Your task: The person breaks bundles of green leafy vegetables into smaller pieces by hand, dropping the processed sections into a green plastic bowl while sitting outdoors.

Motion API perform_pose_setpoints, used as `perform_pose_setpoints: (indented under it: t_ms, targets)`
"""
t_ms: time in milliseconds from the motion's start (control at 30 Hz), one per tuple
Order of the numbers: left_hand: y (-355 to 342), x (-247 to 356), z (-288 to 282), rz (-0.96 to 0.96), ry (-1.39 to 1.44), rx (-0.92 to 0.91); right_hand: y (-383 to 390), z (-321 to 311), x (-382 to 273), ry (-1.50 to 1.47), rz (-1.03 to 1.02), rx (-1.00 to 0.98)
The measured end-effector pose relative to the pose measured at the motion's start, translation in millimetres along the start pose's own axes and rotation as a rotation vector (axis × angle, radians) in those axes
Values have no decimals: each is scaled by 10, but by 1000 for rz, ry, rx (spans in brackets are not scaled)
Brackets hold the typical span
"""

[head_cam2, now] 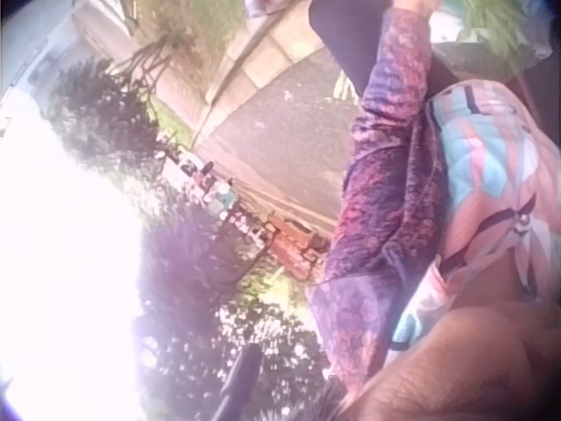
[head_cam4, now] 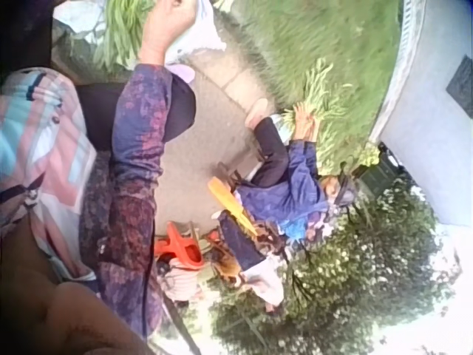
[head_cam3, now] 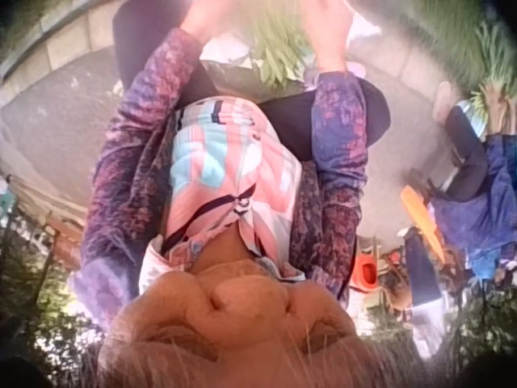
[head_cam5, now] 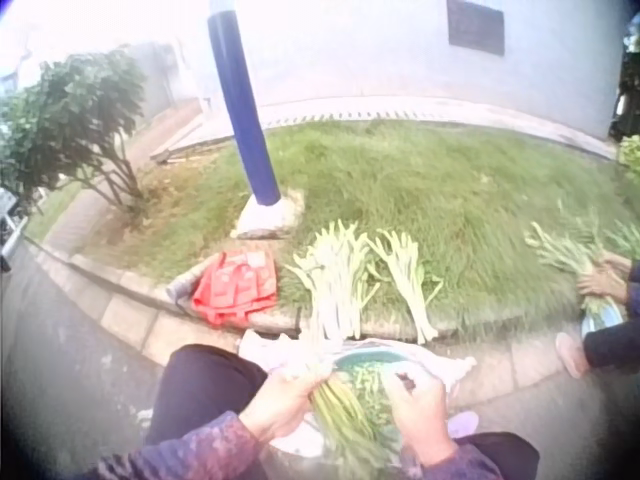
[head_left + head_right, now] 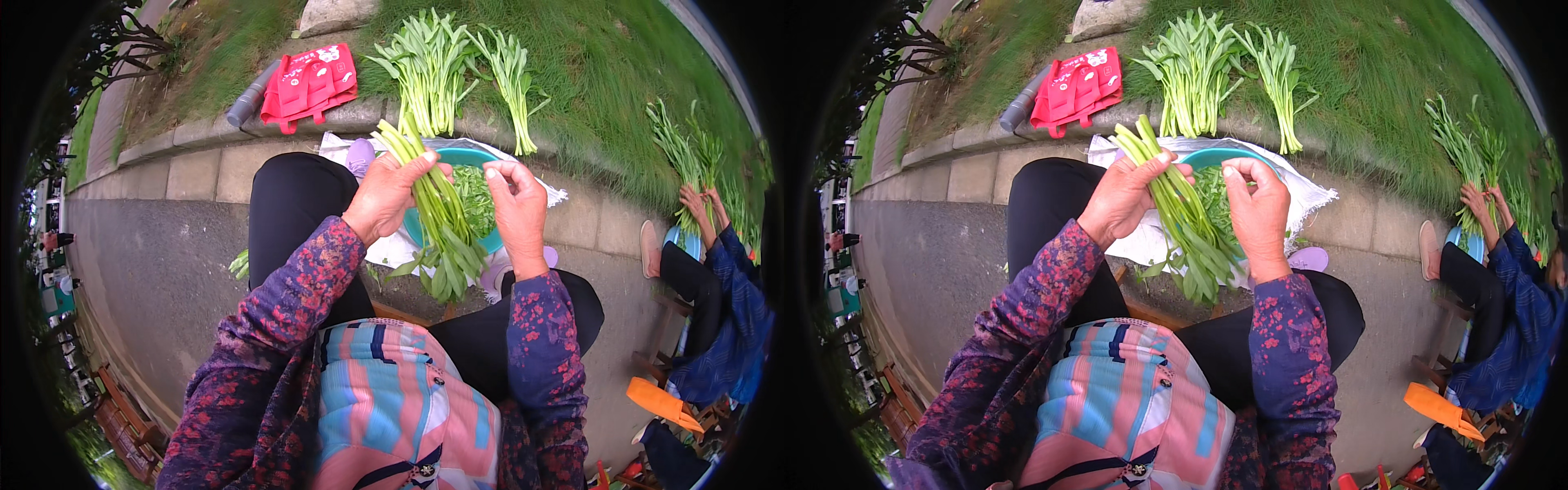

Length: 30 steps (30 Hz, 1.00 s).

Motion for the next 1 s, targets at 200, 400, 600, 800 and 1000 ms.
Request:
perform_pose_setpoints:
  t_ms: [200,400,600,800,1000]
  targets:
    - [-6,270,-171,188,-6,118,85,116,-253,266,-202,-5]
    - [-23,198,-79,203,-37,111,80,183,-139,306,-218,-63]
    - [-7,168,-97,196,-42,90,75,273,-152,327,-179,-84]
    - [-65,100,-29,227,-73,51,86,288,-60,261,-111,-86]
    - [-16,72,-40,157,13,44,47,284,132,71,87,-88]
Point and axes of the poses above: each hand's wrist, its own y-axis away from the middle knuckle, its own z-axis out of the palm, x = y × z, the point moved 7 cm from there along -y, towards the middle knuckle, and after that the axes turned 12 degrees about -x, right-handed, at the moved point
